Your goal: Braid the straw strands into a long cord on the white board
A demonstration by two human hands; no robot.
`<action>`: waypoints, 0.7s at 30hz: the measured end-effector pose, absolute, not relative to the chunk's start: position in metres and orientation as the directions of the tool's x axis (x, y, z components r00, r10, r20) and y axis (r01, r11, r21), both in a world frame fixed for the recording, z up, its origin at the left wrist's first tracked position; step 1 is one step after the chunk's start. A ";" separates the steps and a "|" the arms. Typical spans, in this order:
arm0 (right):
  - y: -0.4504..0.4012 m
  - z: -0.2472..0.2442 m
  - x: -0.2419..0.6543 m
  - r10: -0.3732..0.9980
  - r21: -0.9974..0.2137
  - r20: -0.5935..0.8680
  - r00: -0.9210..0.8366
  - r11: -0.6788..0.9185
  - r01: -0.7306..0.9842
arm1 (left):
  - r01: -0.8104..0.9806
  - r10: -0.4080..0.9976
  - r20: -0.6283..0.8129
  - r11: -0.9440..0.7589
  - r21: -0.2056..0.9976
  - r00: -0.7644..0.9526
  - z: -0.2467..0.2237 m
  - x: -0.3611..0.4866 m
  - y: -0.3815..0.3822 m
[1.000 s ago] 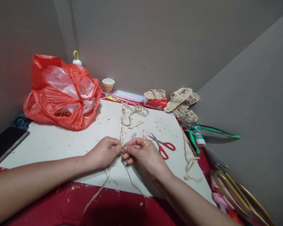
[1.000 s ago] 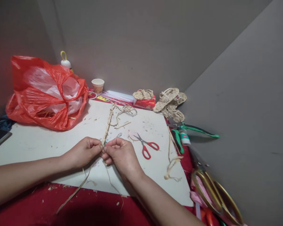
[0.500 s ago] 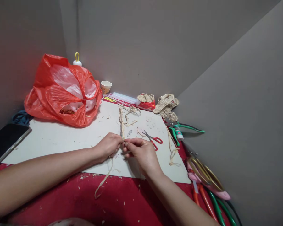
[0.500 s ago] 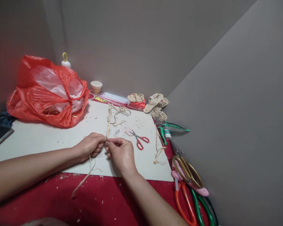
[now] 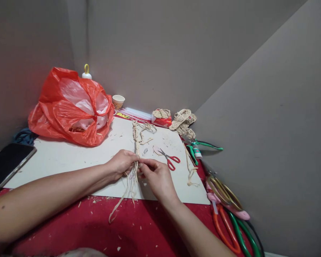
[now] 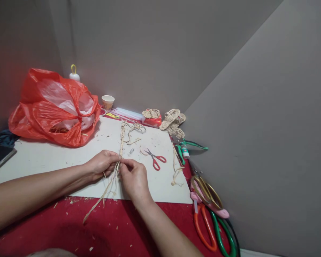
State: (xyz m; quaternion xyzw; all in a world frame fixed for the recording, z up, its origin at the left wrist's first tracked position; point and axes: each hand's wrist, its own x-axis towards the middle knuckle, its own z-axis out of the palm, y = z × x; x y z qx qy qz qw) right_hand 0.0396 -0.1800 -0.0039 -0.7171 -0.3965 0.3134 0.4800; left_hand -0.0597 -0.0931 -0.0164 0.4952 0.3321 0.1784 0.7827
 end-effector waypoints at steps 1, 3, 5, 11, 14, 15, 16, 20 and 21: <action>-0.181 -0.003 0.041 0.880 -0.932 -0.072 0.470 -0.227 0.283 | 0.055 0.623 -0.332 0.420 0.906 0.708 -0.017 -0.059 -0.094; -0.181 0.001 0.047 0.892 -0.915 -0.056 0.448 -0.226 0.335 | 0.069 0.647 -0.314 0.374 0.925 0.695 -0.017 -0.059 -0.094; -0.181 0.008 0.056 0.880 -0.892 0.044 0.473 -0.179 0.415 | 0.076 0.654 -0.298 0.345 0.935 0.695 -0.015 -0.060 -0.094; -0.167 0.016 0.074 0.971 -0.965 -0.087 0.221 -0.137 0.222 | 0.048 0.581 -0.228 0.308 0.950 0.781 -0.008 -0.065 -0.090; -0.159 0.009 0.074 0.950 -0.954 -0.299 -0.088 -0.299 0.013 | 0.038 0.572 -0.156 0.212 0.976 0.805 -0.008 -0.066 -0.088; -0.157 0.007 0.074 0.938 -0.946 -0.321 -0.129 -0.324 -0.004 | 0.037 0.581 -0.133 0.175 0.984 0.803 -0.009 -0.067 -0.088; -0.156 0.004 0.075 0.932 -0.941 -0.332 -0.144 -0.337 -0.010 | 0.036 0.595 -0.110 0.135 0.990 0.796 -0.010 -0.066 -0.087; -0.153 -0.003 0.082 0.907 -0.919 -0.381 -0.182 -0.392 -0.030 | 0.040 0.567 -0.014 -0.033 0.999 0.824 -0.014 -0.065 -0.084; -0.153 -0.004 0.084 0.898 -0.912 -0.390 -0.205 -0.408 -0.050 | 0.049 0.557 -0.001 -0.070 0.996 0.831 -0.014 -0.065 -0.084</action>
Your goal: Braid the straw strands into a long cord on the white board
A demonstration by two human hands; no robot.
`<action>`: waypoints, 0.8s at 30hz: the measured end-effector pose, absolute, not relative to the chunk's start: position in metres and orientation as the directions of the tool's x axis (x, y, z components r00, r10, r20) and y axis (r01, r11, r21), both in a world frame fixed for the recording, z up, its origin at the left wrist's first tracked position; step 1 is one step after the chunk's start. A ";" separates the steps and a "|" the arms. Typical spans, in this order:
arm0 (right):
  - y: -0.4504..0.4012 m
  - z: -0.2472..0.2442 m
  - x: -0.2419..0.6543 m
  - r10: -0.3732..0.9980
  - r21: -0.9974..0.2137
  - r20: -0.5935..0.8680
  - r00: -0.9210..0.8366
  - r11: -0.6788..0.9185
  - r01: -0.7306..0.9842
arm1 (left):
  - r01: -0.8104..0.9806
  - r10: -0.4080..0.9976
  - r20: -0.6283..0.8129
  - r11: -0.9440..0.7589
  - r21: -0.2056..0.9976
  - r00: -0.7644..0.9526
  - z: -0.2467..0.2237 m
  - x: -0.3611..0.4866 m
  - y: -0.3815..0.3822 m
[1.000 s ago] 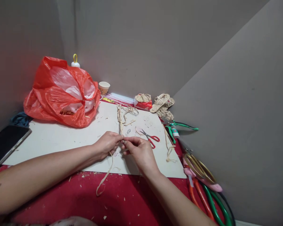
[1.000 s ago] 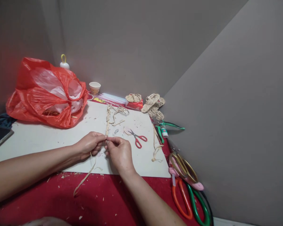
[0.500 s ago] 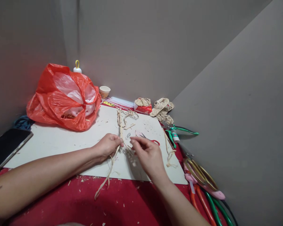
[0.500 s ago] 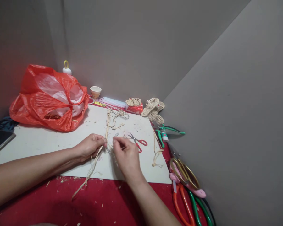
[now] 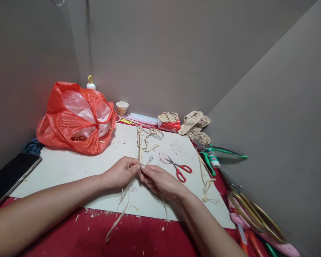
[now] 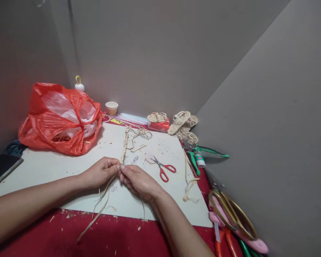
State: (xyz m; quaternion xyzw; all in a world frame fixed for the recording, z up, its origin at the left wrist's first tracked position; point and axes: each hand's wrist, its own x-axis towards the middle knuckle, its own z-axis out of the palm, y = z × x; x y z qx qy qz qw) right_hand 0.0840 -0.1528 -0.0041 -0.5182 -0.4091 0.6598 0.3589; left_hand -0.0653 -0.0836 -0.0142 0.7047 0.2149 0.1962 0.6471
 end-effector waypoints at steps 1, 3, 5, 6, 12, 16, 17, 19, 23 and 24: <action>-0.153 -0.005 0.086 0.890 -0.904 -0.391 -0.234 -0.419 -0.081 | 0.062 0.557 0.009 -0.108 0.992 0.830 -0.014 -0.065 -0.083; -0.152 -0.006 0.089 0.878 -0.883 -0.373 -0.301 -0.435 -0.174 | 0.110 0.590 0.032 -0.203 0.973 0.807 -0.011 -0.066 -0.083; -0.152 -0.006 0.090 0.868 -0.854 -0.347 -0.354 -0.449 -0.263 | 0.174 0.627 0.064 -0.311 0.934 0.777 -0.007 -0.066 -0.083; -0.152 -0.007 0.090 0.868 -0.842 -0.339 -0.362 -0.452 -0.295 | 0.205 0.634 0.078 -0.360 0.910 0.769 -0.005 -0.067 -0.084; -0.152 -0.014 0.084 0.889 -0.813 -0.354 -0.290 -0.446 -0.375 | 0.325 0.619 0.058 -0.488 0.810 0.783 0.001 -0.069 -0.084; -0.152 -0.016 0.074 0.900 -0.833 -0.402 -0.170 -0.436 -0.341 | 0.377 0.611 -0.038 -0.438 0.816 0.791 0.003 -0.070 -0.083; -0.152 -0.015 0.070 0.902 -0.841 -0.412 -0.127 -0.430 -0.328 | 0.384 0.604 -0.061 -0.421 0.822 0.794 0.004 -0.070 -0.084; -0.152 -0.015 0.065 0.906 -0.855 -0.420 -0.053 -0.415 -0.313 | 0.403 0.603 -0.099 -0.393 0.827 0.792 0.007 -0.070 -0.084; -0.154 -0.015 0.056 0.913 -0.856 -0.407 -0.001 -0.382 -0.348 | 0.483 0.634 -0.144 -0.401 0.778 0.760 0.013 -0.072 -0.088; -0.155 -0.015 0.054 0.915 -0.854 -0.403 0.008 -0.373 -0.362 | 0.508 0.642 -0.152 -0.416 0.754 0.751 0.015 -0.072 -0.089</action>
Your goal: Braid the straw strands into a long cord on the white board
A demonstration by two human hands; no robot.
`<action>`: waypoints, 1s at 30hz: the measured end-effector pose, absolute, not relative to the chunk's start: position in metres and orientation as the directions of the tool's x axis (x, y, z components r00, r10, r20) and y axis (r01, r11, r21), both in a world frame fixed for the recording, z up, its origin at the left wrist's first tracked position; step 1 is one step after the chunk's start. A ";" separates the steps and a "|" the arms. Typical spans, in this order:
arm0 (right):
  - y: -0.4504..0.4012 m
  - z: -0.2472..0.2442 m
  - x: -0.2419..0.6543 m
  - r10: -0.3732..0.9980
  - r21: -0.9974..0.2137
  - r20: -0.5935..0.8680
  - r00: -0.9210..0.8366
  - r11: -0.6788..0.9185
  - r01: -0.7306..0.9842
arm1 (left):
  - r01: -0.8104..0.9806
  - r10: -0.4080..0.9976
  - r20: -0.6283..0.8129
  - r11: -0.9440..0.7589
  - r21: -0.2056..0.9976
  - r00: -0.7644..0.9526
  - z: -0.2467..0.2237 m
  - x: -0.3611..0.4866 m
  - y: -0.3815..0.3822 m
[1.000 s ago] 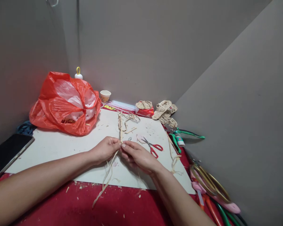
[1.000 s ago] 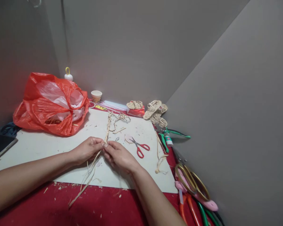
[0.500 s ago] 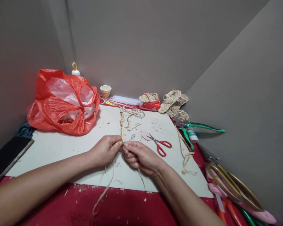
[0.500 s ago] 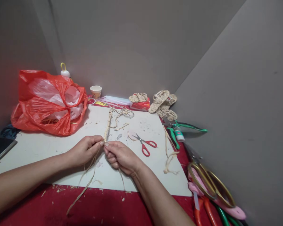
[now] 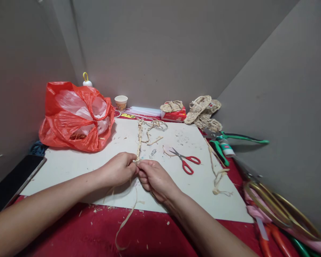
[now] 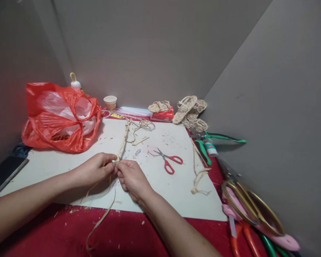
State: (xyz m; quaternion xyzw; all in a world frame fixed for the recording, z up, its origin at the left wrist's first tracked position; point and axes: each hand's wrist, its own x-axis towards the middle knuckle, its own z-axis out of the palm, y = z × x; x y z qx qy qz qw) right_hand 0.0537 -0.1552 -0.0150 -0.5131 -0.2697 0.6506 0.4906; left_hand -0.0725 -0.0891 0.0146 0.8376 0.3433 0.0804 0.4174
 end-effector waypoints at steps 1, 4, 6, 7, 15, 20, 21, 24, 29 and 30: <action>-0.156 -0.015 0.052 0.917 -0.854 -0.398 0.018 -0.364 -0.373 | 0.534 0.651 -0.160 -0.431 0.727 0.742 0.017 -0.073 -0.090; -0.159 -0.016 0.047 0.923 -0.859 -0.383 0.048 -0.337 -0.385 | 0.583 0.670 -0.176 -0.448 0.678 0.721 0.022 -0.075 -0.095; -0.160 -0.016 0.045 0.926 -0.866 -0.374 0.061 -0.324 -0.380 | 0.588 0.682 -0.174 -0.439 0.680 0.710 0.024 -0.076 -0.098; -0.161 -0.016 0.044 0.928 -0.869 -0.368 0.063 -0.319 -0.379 | 0.588 0.690 -0.171 -0.429 0.686 0.703 0.025 -0.076 -0.100; -0.164 -0.016 0.044 0.928 -0.825 -0.372 -0.016 -0.338 -0.453 | 0.632 0.748 -0.151 -0.415 0.655 0.647 0.014 -0.071 -0.114; -0.165 -0.020 0.044 0.934 -0.820 -0.355 -0.037 -0.330 -0.468 | 0.662 0.801 -0.062 -0.445 0.603 0.595 0.007 -0.066 -0.127; -0.165 -0.021 0.045 0.935 -0.816 -0.351 -0.042 -0.328 -0.475 | 0.647 0.802 -0.050 -0.442 0.621 0.595 0.007 -0.067 -0.130; -0.164 -0.021 0.047 0.936 -0.796 -0.343 -0.078 -0.334 -0.505 | 0.584 0.769 -0.067 -0.422 0.694 0.636 0.013 -0.078 -0.136; -0.162 -0.015 0.053 0.912 -0.745 -0.367 -0.183 -0.406 -0.529 | 0.571 0.861 0.101 -0.413 0.709 0.498 0.031 -0.102 -0.125; -0.162 -0.013 0.054 0.907 -0.738 -0.373 -0.194 -0.417 -0.530 | 0.549 0.868 0.148 -0.423 0.721 0.474 0.031 -0.102 -0.120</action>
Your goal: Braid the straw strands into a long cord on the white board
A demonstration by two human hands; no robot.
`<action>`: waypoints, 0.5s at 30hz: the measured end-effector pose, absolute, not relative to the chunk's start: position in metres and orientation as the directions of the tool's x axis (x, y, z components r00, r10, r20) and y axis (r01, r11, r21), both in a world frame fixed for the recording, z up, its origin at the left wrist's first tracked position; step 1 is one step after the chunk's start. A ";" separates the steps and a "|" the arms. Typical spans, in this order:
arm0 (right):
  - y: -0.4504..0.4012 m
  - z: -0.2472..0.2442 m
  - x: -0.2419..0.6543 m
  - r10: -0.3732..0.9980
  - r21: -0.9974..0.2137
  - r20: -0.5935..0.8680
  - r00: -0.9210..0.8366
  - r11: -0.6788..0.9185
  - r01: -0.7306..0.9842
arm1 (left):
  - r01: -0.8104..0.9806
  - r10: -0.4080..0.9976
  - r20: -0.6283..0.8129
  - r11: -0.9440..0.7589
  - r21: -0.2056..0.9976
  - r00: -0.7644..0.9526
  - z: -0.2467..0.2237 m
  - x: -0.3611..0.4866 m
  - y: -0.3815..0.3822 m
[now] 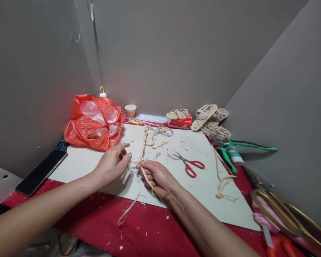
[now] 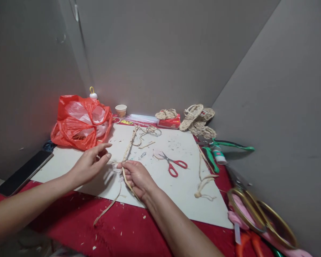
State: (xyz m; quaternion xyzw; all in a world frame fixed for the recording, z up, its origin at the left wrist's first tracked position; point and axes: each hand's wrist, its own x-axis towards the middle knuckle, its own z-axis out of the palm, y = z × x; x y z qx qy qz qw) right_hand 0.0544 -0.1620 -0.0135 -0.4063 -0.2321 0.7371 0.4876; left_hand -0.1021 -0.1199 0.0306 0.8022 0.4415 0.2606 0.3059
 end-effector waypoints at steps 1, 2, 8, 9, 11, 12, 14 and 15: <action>-0.162 -0.013 0.055 0.904 -0.734 -0.377 -0.202 -0.424 -0.531 | 0.512 0.863 0.150 -0.417 0.751 0.483 0.029 -0.100 -0.115; -0.161 -0.012 0.056 0.902 -0.730 -0.379 -0.208 -0.430 -0.532 | 0.467 0.847 0.107 -0.387 0.795 0.520 0.025 -0.097 -0.110; -0.159 -0.014 0.066 0.876 -0.711 -0.396 -0.276 -0.483 -0.511 | 0.358 0.659 -0.194 -0.123 0.925 0.727 0.006 -0.077 -0.100; -0.159 -0.015 0.069 0.870 -0.715 -0.405 -0.283 -0.494 -0.495 | 0.358 0.654 -0.185 -0.141 0.923 0.734 0.006 -0.077 -0.099; -0.158 -0.015 0.074 0.858 -0.720 -0.417 -0.299 -0.513 -0.468 | 0.361 0.643 -0.160 -0.193 0.912 0.749 0.007 -0.078 -0.097; -0.158 -0.016 0.075 0.853 -0.720 -0.419 -0.312 -0.522 -0.457 | 0.368 0.636 -0.152 -0.222 0.903 0.756 0.007 -0.079 -0.096; -0.157 -0.016 0.078 0.846 -0.717 -0.420 -0.328 -0.531 -0.451 | 0.393 0.634 -0.136 -0.284 0.874 0.761 0.007 -0.080 -0.093; -0.157 -0.016 0.079 0.844 -0.717 -0.424 -0.330 -0.535 -0.447 | 0.408 0.637 -0.130 -0.312 0.858 0.760 0.007 -0.080 -0.092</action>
